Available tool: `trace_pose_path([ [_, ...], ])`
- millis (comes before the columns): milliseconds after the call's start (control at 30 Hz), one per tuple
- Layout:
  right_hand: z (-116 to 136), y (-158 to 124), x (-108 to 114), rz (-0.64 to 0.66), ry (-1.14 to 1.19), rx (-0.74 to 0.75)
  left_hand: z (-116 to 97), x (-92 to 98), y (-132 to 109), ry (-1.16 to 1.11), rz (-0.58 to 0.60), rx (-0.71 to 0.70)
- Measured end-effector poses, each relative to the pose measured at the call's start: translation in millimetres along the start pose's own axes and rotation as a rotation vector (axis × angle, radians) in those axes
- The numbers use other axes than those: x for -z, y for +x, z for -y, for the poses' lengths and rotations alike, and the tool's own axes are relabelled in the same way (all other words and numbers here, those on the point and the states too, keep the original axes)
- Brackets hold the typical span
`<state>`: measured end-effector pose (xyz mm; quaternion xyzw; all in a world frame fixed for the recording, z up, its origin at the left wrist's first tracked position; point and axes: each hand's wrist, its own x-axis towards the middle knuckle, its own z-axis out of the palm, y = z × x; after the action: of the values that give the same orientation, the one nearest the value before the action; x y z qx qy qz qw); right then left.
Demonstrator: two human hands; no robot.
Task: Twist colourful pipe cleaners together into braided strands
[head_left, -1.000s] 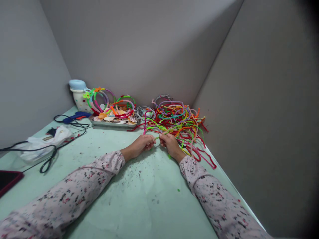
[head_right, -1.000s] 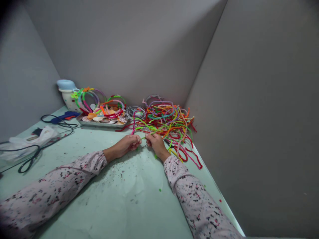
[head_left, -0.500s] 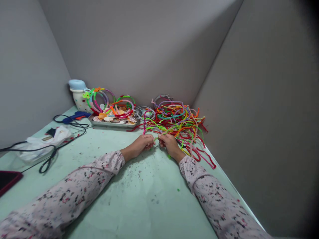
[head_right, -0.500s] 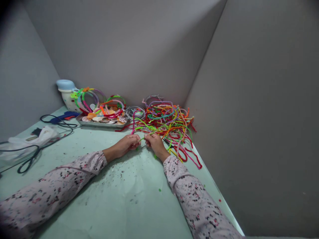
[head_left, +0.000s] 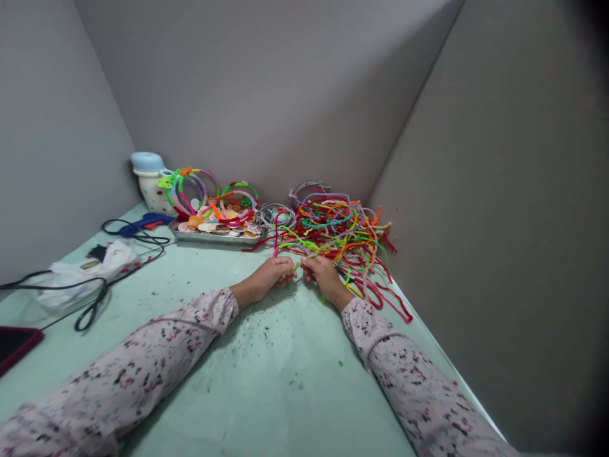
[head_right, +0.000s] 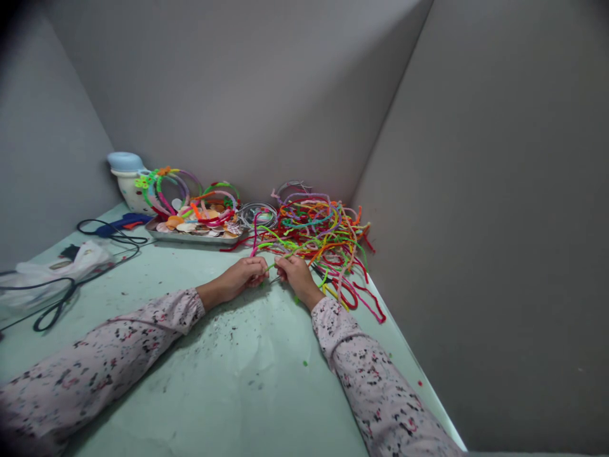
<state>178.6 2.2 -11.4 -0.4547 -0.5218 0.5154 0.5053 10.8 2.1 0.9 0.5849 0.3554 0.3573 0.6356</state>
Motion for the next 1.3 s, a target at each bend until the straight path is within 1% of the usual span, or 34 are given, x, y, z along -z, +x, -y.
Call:
trace_pose_path([
  [100,-0.6,0.4,0.5,-0.001,0.012,0.006,0.0,0.5,-0.9,0.006,0.007,-0.002],
  [267,-0.9,-0.2,2.2,0.020,0.004,0.033,-0.2,2.1,-1.3,-0.053,0.066,0.009],
  [400,-0.8,-2.2,2.6,0.062,-0.051,0.083,-1.6,1.2,-0.6,-0.100,0.036,0.065],
  [500,-1.7,-2.9,2.3,0.082,-0.061,0.095,-1.9,0.5,-0.8,-0.069,0.022,0.046],
  [700,-1.8,-2.5,1.0,0.038,-0.027,0.040,1.5,0.6,0.6,-0.007,0.021,0.026],
  [867,-1.4,-3.0,1.9,0.042,-0.045,0.052,2.1,-0.1,1.4,0.023,0.020,0.035],
  [1000,-5.6,-0.6,5.1,0.086,-0.034,0.051,0.0,-0.1,0.4,-0.012,-0.003,0.053],
  [1167,-13.5,4.5,9.9,0.056,0.097,0.072,-2.1,0.0,-1.2,-0.049,0.004,0.062],
  [1300,-11.2,1.9,9.6,0.089,0.011,0.112,-3.8,-0.7,-1.7,-0.080,0.027,0.059],
])
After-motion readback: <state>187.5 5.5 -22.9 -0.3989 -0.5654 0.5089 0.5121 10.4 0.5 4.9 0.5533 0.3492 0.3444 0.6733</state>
